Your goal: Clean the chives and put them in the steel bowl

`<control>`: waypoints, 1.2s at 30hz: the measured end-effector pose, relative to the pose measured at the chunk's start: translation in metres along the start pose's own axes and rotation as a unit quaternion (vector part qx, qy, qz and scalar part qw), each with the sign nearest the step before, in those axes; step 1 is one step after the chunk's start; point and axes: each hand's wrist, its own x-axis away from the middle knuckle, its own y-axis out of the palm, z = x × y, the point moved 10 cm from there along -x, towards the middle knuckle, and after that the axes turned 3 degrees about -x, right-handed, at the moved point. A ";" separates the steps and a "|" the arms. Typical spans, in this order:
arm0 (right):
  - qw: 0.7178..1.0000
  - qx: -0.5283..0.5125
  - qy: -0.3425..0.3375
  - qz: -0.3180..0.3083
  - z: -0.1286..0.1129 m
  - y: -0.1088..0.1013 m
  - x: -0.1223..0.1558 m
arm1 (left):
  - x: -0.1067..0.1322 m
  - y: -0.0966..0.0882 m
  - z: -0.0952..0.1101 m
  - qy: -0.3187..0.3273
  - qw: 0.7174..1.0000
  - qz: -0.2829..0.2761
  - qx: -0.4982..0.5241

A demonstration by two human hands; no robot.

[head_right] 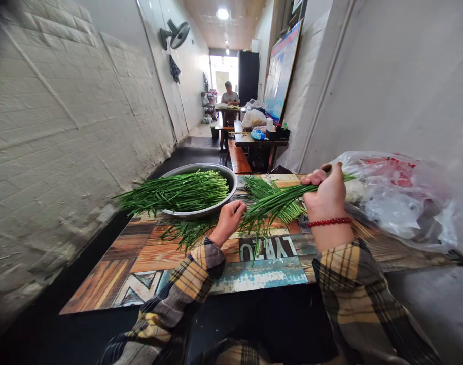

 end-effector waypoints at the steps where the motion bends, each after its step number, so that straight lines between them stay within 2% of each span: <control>1: 1.000 -0.002 0.000 0.005 0.000 0.000 0.001 | 0.002 -0.004 -0.008 -0.013 1.000 0.020 -0.004; 4: 1.000 -0.018 -0.010 0.004 -0.003 0.002 0.001 | 0.011 -0.015 -0.031 -0.052 0.997 0.058 0.001; 7: 1.000 -0.030 -0.006 -0.005 -0.005 0.006 0.000 | 0.014 -0.017 -0.041 -0.074 0.995 0.048 0.040; 9: 0.999 -0.037 0.005 -0.008 -0.003 0.008 0.001 | 0.014 -0.007 -0.044 -0.096 0.984 0.004 0.151; 10: 0.999 -0.041 0.010 -0.007 -0.002 0.008 0.001 | 0.014 0.002 -0.044 -0.109 0.968 -0.029 0.225; 13: 0.998 -0.053 0.025 -0.004 0.007 0.007 0.002 | 0.021 0.033 -0.036 -0.121 0.898 -0.139 0.399; 15: 0.998 -0.059 0.037 -0.004 0.014 0.007 0.001 | 0.030 0.051 -0.030 -0.107 0.876 -0.191 0.430; 19: 0.997 -0.058 0.049 -0.004 0.022 0.007 0.000 | 0.056 0.080 -0.017 -0.084 0.877 -0.270 0.389; 21: 0.998 -0.052 0.043 0.000 0.019 0.005 -0.002 | 0.069 0.087 -0.014 -0.105 0.872 -0.303 0.369; 23: 0.998 -0.045 0.031 0.007 0.014 0.001 -0.004 | 0.077 0.083 -0.018 -0.153 0.866 -0.298 0.373; 26: 0.999 -0.038 0.024 0.013 0.011 -0.005 -0.007 | 0.079 0.060 -0.029 -0.203 0.869 -0.247 0.377; 31: 0.999 -0.033 0.028 0.016 0.015 -0.009 -0.009 | 0.081 0.027 -0.047 -0.240 0.887 -0.210 0.333; 34: 0.999 -0.024 0.026 0.020 0.015 -0.009 -0.008 | 0.082 0.016 -0.056 -0.254 0.899 -0.186 0.305; 36: 0.999 -0.018 0.025 0.019 0.018 -0.009 -0.007 | 0.080 0.009 -0.063 -0.257 0.912 -0.151 0.283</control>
